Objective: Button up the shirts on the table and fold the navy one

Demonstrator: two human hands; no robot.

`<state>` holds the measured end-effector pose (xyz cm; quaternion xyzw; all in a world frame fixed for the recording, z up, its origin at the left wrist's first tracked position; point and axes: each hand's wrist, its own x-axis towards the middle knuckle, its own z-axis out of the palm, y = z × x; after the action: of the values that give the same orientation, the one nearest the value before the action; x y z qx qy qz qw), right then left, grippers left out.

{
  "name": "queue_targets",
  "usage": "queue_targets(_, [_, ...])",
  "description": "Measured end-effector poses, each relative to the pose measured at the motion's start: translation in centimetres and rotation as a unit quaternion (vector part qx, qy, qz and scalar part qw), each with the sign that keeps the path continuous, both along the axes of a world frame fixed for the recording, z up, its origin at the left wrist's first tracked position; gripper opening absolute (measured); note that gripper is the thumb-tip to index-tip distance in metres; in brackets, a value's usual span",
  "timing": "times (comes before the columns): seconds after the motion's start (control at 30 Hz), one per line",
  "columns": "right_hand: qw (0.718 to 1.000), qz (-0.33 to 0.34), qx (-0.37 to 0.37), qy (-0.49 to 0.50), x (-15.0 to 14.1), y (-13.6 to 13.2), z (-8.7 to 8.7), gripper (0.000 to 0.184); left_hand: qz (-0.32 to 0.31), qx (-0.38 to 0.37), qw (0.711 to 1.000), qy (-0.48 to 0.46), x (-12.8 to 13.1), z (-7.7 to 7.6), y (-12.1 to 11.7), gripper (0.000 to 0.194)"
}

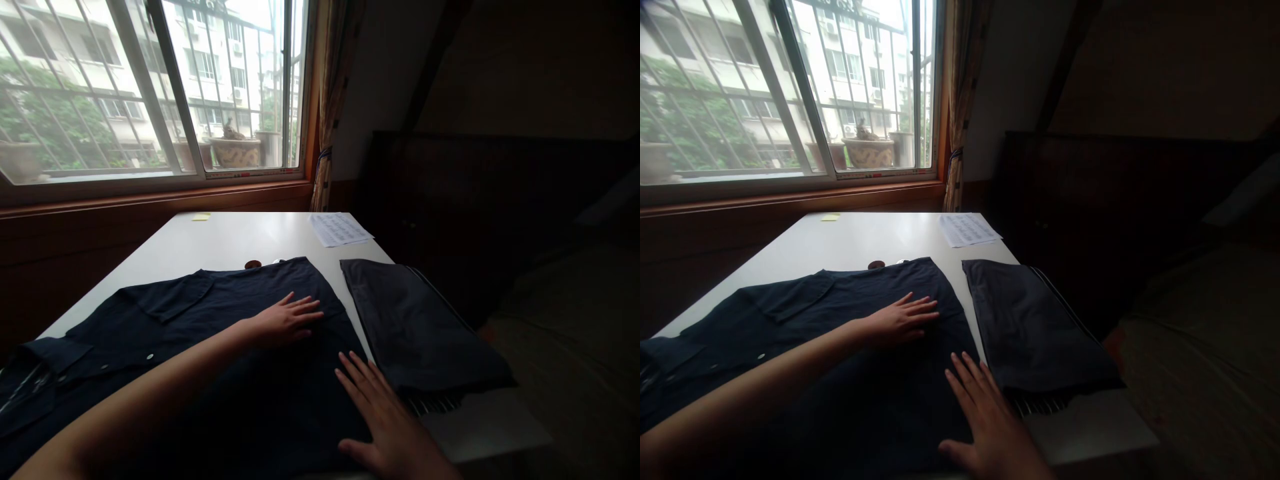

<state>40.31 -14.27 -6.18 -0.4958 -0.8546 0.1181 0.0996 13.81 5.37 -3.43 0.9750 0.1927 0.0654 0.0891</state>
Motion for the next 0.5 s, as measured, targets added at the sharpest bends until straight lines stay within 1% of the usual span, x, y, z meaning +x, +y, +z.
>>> queue_targets(0.07, [1.0,0.012,-0.014,0.015,0.2,-0.1,0.4,0.1,-0.039,-0.024,0.999,0.017,-2.5,1.2,-3.1,0.057])
queue_targets(0.13, [0.999,0.019,-0.022,0.027,0.4,-0.1,0.7,0.101,-0.032,-0.041,0.998,0.029,-5.6,2.5,-5.7,0.057])
queue_targets(0.17, [0.999,0.022,-0.026,0.031,0.5,-0.2,0.8,0.1,-0.013,-0.046,0.998,0.032,-7.4,3.0,-6.7,0.057])
queue_targets(0.23, [0.999,0.025,-0.029,0.037,0.7,-0.4,0.9,0.098,0.049,-0.036,0.998,0.023,-11.6,3.8,-8.1,0.056])
queue_targets(0.33, [0.998,0.027,-0.018,0.045,1.1,-0.8,0.7,0.092,0.162,0.005,0.986,-0.031,-19.0,4.1,-10.0,0.053])
queue_targets(0.4, [0.998,0.035,-0.001,0.05,1.4,-1.2,0.5,0.081,0.243,0.006,0.968,-0.056,-24.1,3.9,-11.8,0.054])
queue_targets(0.43, [0.998,0.04,0.01,0.051,1.5,-1.4,0.5,0.074,0.272,0.014,0.959,-0.078,-26.5,3.6,-12.9,0.053])
queue_targets(0.5, [0.997,0.058,0.036,0.045,1.9,-1.7,0.7,0.061,0.339,0.033,0.935,-0.097,-30.9,2.9,-15.4,0.046])
